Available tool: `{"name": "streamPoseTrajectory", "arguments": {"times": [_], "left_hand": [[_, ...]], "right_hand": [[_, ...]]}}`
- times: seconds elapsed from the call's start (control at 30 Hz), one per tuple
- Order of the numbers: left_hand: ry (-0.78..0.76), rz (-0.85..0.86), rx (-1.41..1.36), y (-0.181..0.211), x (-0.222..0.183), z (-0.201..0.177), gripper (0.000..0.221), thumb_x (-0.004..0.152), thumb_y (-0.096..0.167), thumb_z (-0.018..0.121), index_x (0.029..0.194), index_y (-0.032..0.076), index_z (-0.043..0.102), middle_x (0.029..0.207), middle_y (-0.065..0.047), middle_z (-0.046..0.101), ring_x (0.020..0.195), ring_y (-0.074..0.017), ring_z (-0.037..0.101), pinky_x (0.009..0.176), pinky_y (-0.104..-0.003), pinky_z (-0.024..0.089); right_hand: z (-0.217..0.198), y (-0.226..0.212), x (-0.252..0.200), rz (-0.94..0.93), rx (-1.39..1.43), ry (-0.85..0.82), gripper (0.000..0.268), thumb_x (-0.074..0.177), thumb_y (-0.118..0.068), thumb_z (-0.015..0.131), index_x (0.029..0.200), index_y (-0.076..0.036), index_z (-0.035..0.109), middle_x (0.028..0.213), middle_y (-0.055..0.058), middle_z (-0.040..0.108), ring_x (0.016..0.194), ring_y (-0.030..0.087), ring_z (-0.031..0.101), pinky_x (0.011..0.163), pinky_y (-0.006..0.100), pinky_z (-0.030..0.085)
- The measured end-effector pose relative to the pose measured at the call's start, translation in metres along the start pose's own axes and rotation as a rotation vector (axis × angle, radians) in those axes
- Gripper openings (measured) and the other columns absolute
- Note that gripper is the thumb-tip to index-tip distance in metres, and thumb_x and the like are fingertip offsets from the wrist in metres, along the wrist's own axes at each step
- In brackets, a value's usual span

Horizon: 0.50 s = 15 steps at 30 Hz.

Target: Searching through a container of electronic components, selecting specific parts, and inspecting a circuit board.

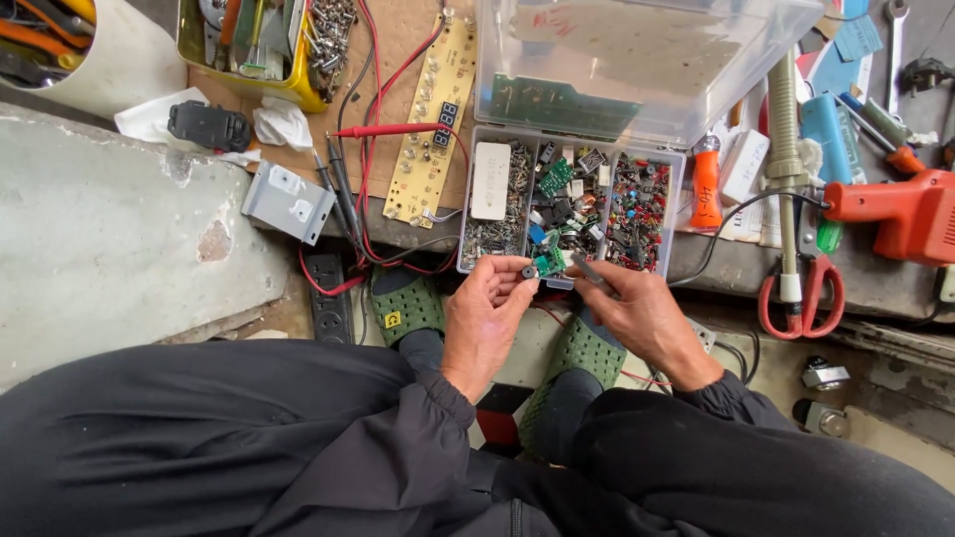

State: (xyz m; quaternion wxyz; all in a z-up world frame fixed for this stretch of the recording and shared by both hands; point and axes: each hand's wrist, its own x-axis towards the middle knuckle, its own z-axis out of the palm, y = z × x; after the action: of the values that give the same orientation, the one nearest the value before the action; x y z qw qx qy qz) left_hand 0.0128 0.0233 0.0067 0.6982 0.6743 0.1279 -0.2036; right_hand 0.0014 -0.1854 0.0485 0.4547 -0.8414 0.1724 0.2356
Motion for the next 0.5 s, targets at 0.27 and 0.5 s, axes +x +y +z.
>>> {"name": "streamPoseTrajectory", "arguments": {"times": [0.27, 0.5], "left_hand": [[0.007, -0.010, 0.033, -0.002, 0.000, -0.003, 0.027, 0.100, 0.013, 0.082, 0.126, 0.007, 0.077, 0.111, -0.016, 0.086, 0.098, -0.0119, 0.078, 0.085, -0.028, 0.065], [-0.024, -0.065, 0.036, -0.006, -0.001, 0.003, 0.029, 0.100, 0.019, 0.084, 0.127, 0.010, 0.077, 0.108, -0.013, 0.087, 0.090, -0.0092, 0.077, 0.082, -0.025, 0.065]], "right_hand": [[-0.009, -0.015, 0.007, -0.050, 0.011, 0.059, 0.037, 0.109, -0.015, 0.066, 0.143, -0.017, 0.079, 0.063, 0.012, 0.074, 0.060, 0.024, 0.061, 0.068, 0.037, 0.056], [-0.010, 0.008, 0.009, 0.045, -0.127, 0.015, 0.019, 0.101, -0.023, 0.072, 0.110, -0.017, 0.088, 0.064, 0.016, 0.076, 0.067, 0.032, 0.073, 0.072, 0.048, 0.057]]}}
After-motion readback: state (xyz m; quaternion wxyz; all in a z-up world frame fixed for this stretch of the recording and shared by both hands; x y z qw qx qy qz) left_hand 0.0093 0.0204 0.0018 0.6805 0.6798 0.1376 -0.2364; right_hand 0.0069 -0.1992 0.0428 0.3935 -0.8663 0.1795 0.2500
